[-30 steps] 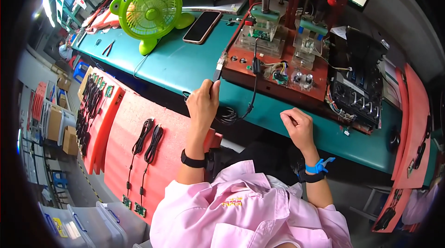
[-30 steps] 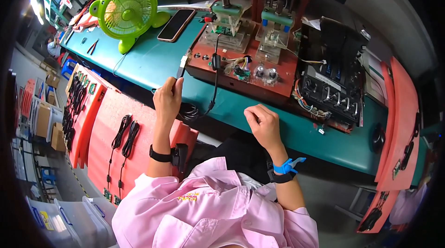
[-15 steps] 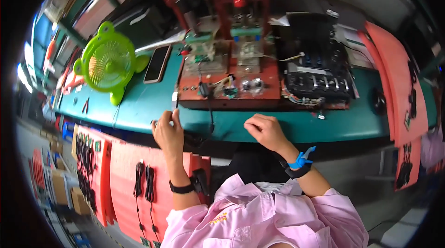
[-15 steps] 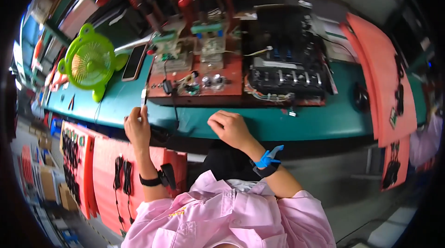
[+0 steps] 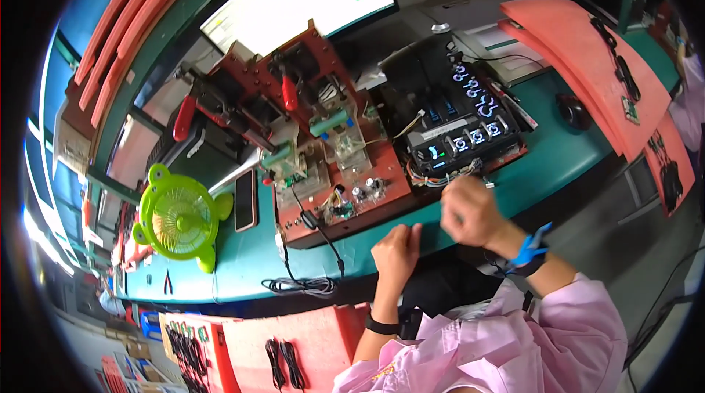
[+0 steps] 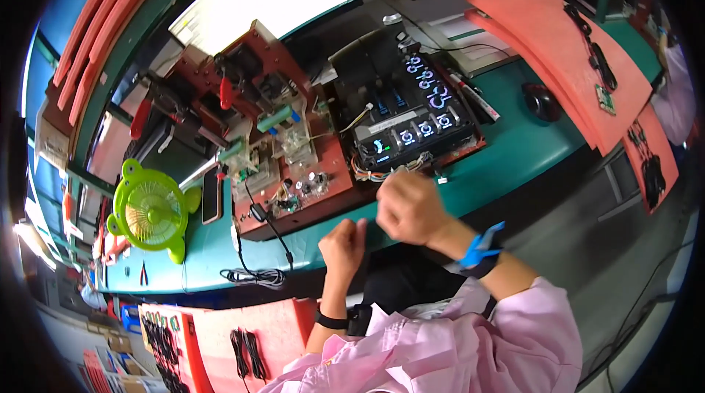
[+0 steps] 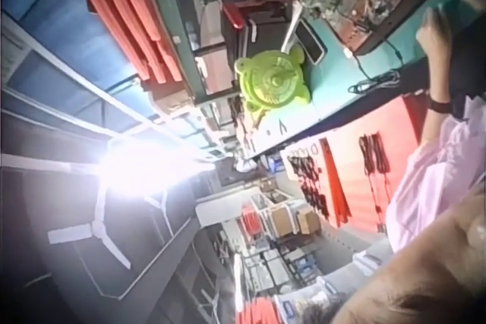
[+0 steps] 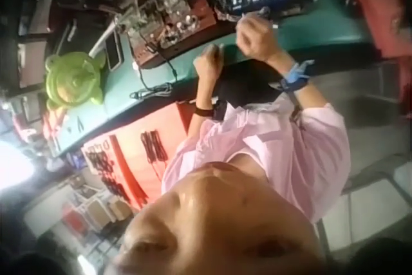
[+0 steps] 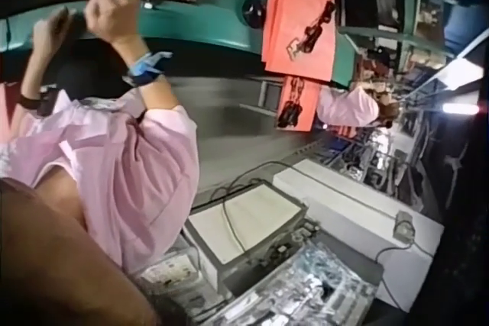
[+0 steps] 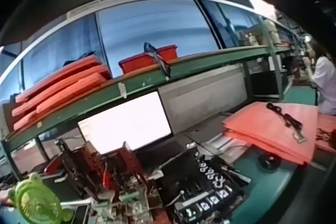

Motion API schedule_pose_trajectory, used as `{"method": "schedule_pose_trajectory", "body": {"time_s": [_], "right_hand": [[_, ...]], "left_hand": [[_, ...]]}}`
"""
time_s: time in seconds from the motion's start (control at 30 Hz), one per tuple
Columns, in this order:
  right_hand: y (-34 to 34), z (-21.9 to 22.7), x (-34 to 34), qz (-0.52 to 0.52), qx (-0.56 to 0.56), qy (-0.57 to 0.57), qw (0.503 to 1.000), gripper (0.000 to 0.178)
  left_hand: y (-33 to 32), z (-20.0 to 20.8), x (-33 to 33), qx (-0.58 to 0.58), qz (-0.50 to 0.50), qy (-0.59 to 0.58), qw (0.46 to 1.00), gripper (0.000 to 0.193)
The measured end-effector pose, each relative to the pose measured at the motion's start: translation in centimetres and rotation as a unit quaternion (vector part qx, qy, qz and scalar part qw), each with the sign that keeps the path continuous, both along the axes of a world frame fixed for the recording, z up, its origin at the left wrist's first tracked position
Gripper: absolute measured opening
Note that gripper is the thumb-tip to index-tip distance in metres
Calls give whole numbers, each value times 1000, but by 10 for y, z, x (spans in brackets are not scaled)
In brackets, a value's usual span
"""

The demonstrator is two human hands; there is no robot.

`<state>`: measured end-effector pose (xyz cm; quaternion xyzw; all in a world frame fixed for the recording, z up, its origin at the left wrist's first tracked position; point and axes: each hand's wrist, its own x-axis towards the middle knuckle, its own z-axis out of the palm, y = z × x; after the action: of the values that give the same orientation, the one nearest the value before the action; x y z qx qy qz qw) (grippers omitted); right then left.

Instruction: Testing and assembling printed circuit boards using specialized machinery and manual handling.

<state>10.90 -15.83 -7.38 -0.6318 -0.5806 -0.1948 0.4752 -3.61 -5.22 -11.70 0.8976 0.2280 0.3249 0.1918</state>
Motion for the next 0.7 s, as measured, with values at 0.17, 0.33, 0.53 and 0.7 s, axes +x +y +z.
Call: {"method": "schedule_pose_trajectory", "body": {"time_s": [0.17,0.33,0.53,0.7], "right_hand": [[5,74,78,-154,17,-149,977,6],[83,104,128,-193,-168,-212,943,13],[156,106,150,-175,-450,-99,870,39],[156,120,147,-166,-504,-68,845,41]], "left_hand": [[-6,-1,12,41,-3,48,998,32],[-3,0,15,51,-18,43,998,31],[-1,-2,13,64,-30,28,997,30],[-1,0,7,-18,-42,-29,999,28]]}}
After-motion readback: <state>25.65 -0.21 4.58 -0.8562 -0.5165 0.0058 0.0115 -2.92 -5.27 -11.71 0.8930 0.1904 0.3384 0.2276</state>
